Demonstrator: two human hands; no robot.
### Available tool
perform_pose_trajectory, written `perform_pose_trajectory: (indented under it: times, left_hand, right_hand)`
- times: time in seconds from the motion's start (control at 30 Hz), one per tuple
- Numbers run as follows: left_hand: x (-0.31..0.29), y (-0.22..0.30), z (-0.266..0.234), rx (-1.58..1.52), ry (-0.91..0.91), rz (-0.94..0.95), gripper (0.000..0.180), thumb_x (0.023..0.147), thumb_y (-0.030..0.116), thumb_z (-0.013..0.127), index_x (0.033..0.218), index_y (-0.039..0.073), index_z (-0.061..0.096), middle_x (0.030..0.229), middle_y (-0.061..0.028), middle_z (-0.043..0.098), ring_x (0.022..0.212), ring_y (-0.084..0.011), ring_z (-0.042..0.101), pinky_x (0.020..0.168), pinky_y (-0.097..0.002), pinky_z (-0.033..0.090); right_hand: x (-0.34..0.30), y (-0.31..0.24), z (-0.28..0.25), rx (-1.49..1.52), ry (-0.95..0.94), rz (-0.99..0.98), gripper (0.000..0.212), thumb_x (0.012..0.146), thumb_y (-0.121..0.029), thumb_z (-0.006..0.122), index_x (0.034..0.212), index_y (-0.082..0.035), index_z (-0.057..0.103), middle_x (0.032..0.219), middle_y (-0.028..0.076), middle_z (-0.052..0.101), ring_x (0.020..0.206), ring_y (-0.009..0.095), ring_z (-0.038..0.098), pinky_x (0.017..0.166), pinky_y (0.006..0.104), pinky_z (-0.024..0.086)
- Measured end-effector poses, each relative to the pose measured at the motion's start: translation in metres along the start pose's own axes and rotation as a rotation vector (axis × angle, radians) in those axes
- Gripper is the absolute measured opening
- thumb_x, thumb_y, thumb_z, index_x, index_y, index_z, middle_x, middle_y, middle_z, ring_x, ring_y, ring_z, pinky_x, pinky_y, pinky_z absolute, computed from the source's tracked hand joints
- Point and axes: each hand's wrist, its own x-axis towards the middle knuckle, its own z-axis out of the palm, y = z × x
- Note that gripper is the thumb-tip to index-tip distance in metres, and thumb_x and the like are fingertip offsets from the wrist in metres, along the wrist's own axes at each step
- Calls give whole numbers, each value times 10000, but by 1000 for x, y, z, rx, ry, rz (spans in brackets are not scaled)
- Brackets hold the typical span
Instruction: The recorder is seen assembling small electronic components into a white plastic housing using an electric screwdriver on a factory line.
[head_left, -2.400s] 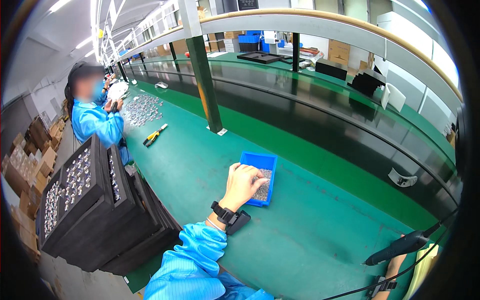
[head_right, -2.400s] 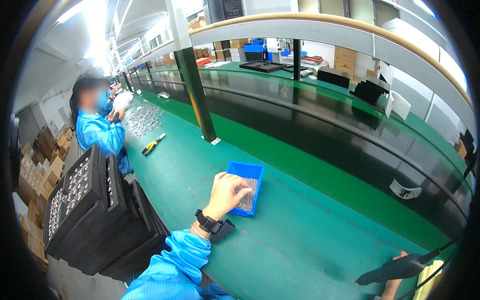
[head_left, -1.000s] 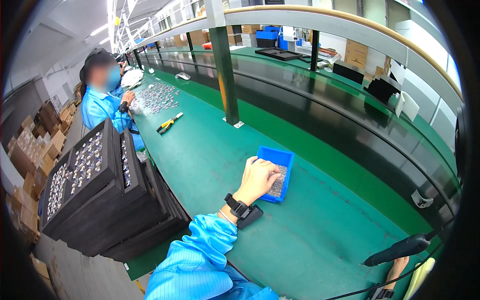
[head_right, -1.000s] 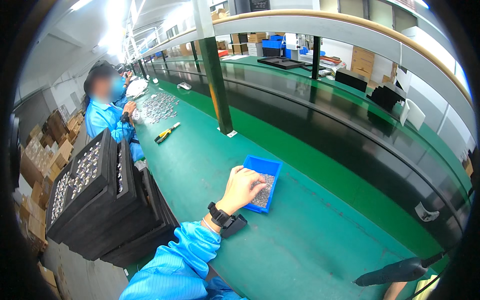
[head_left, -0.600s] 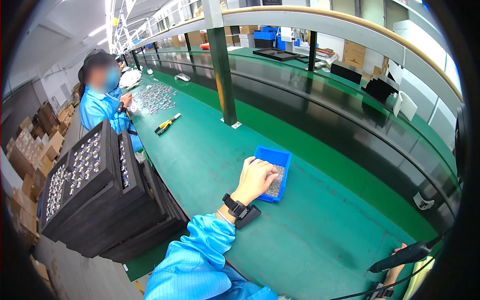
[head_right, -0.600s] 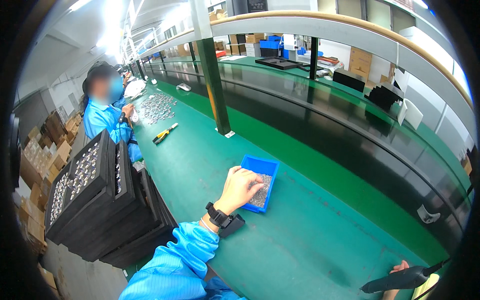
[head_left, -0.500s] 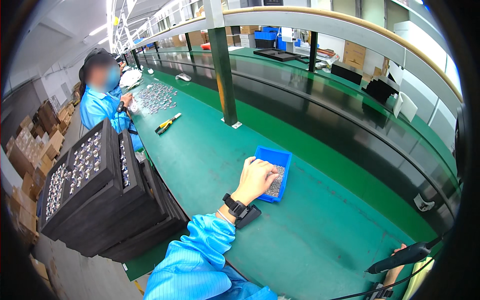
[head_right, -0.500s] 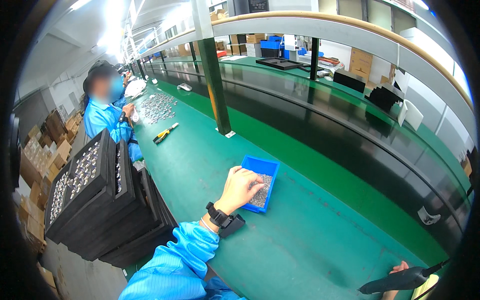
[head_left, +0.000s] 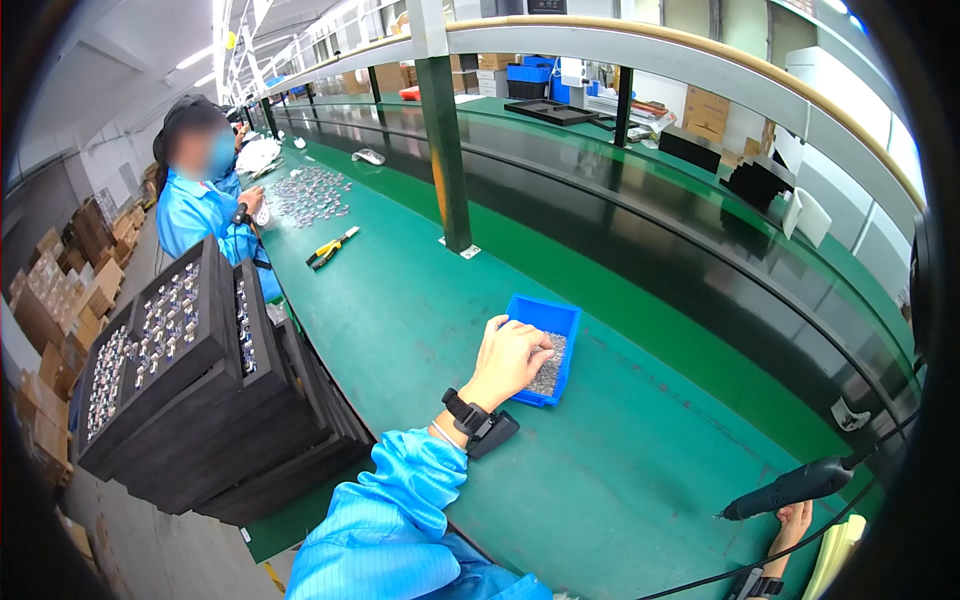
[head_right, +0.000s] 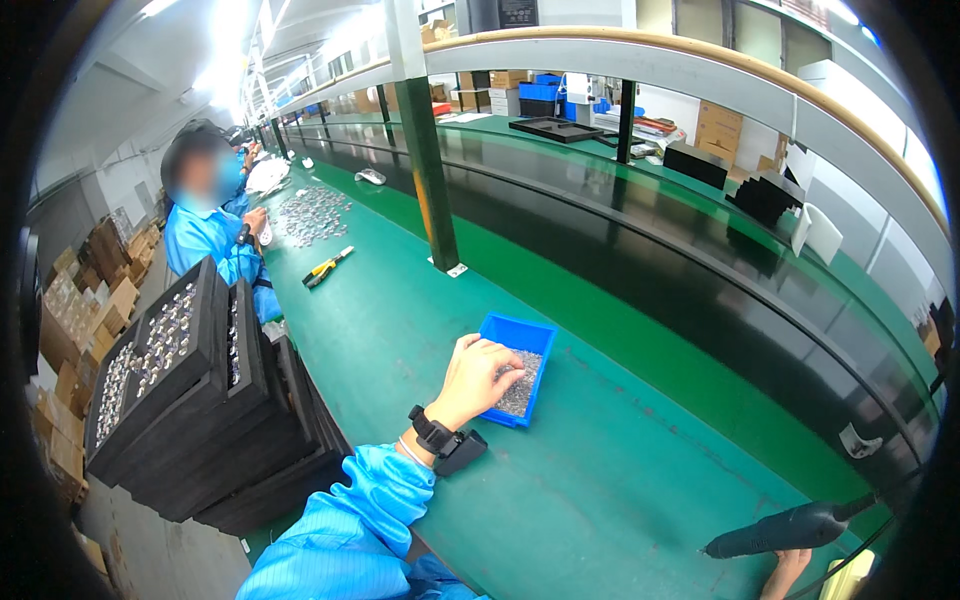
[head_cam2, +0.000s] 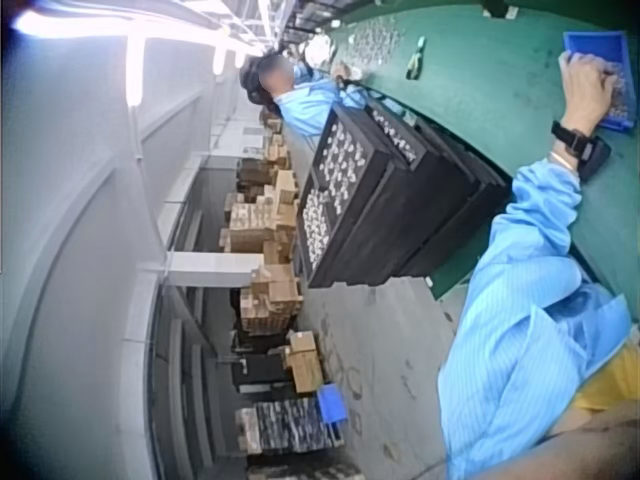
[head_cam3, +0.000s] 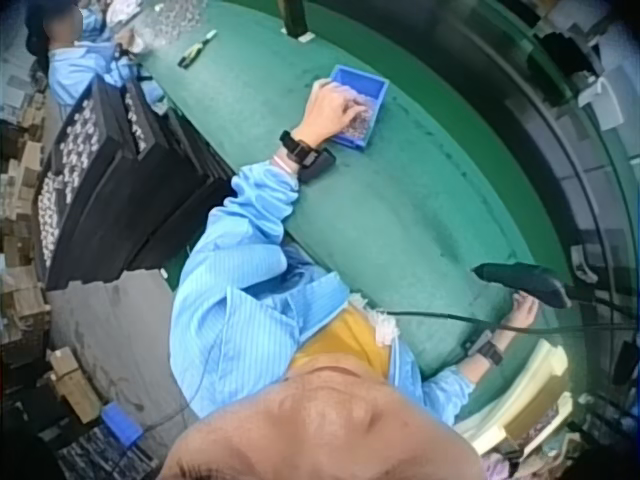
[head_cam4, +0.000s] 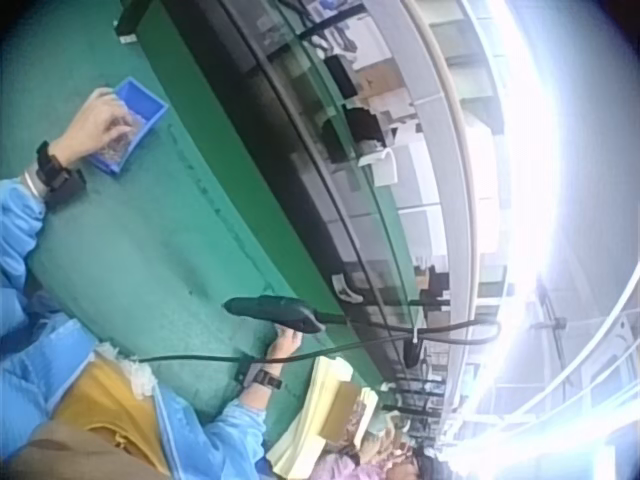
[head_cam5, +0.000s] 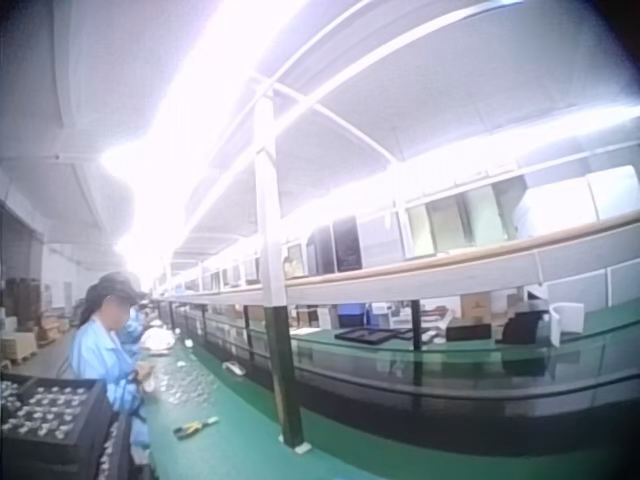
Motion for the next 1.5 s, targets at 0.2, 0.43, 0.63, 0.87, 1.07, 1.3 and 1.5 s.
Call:
perform_pose_trajectory:
  times: [0.2,0.43,0.63,0.87,1.07,1.3,1.5]
  left_hand:
    - [0,-1,0,1,-3,3,64,710,160,642,752,126,608,776,8,614,822,-178,554,897,-418,319]
    - [-1,-4,0,5,-21,-7,60,710,152,640,750,125,603,784,8,615,831,-179,552,905,-422,309]
    - [0,-6,0,9,-23,-6,63,709,152,642,750,123,603,778,7,613,822,-181,552,904,-422,311]
    - [1,-6,0,3,0,9,64,714,162,642,747,121,606,761,3,612,804,-180,552,906,-413,313]
    - [-2,-4,0,-5,-5,-3,62,713,161,643,737,119,606,756,0,611,798,-181,552,903,-411,316]
    - [-2,-5,-2,-5,7,11,64,709,160,644,739,118,605,756,1,610,797,-181,551,900,-417,316]
    - [1,-5,-1,5,-19,3,62,706,155,642,747,123,608,763,11,612,815,-177,552,899,-420,314]
  right_hand:
    - [-3,-6,2,4,30,33,185,887,-250,484,982,-92,495,681,-21,512,533,24,472,476,145,382]
    - [-16,-21,19,9,2,28,188,884,-218,482,1000,-71,491,741,-12,537,563,29,482,487,156,390]
    - [-16,-12,17,-18,51,-50,206,875,-175,486,1023,-32,492,868,31,567,792,130,551,709,263,443]
    - [-12,-6,5,-69,21,-48,265,873,-246,509,1040,-40,510,779,5,535,711,96,512,636,216,395]
    - [-9,-9,8,-63,9,16,272,869,-241,517,1055,-43,497,777,4,538,707,79,513,634,214,403]
    - [-8,3,7,-78,85,-93,272,869,-238,518,1057,-44,488,757,6,543,709,74,523,640,219,419]
    - [-8,-2,11,41,65,24,225,877,-212,500,1035,-53,486,726,-19,543,604,41,514,517,166,410]
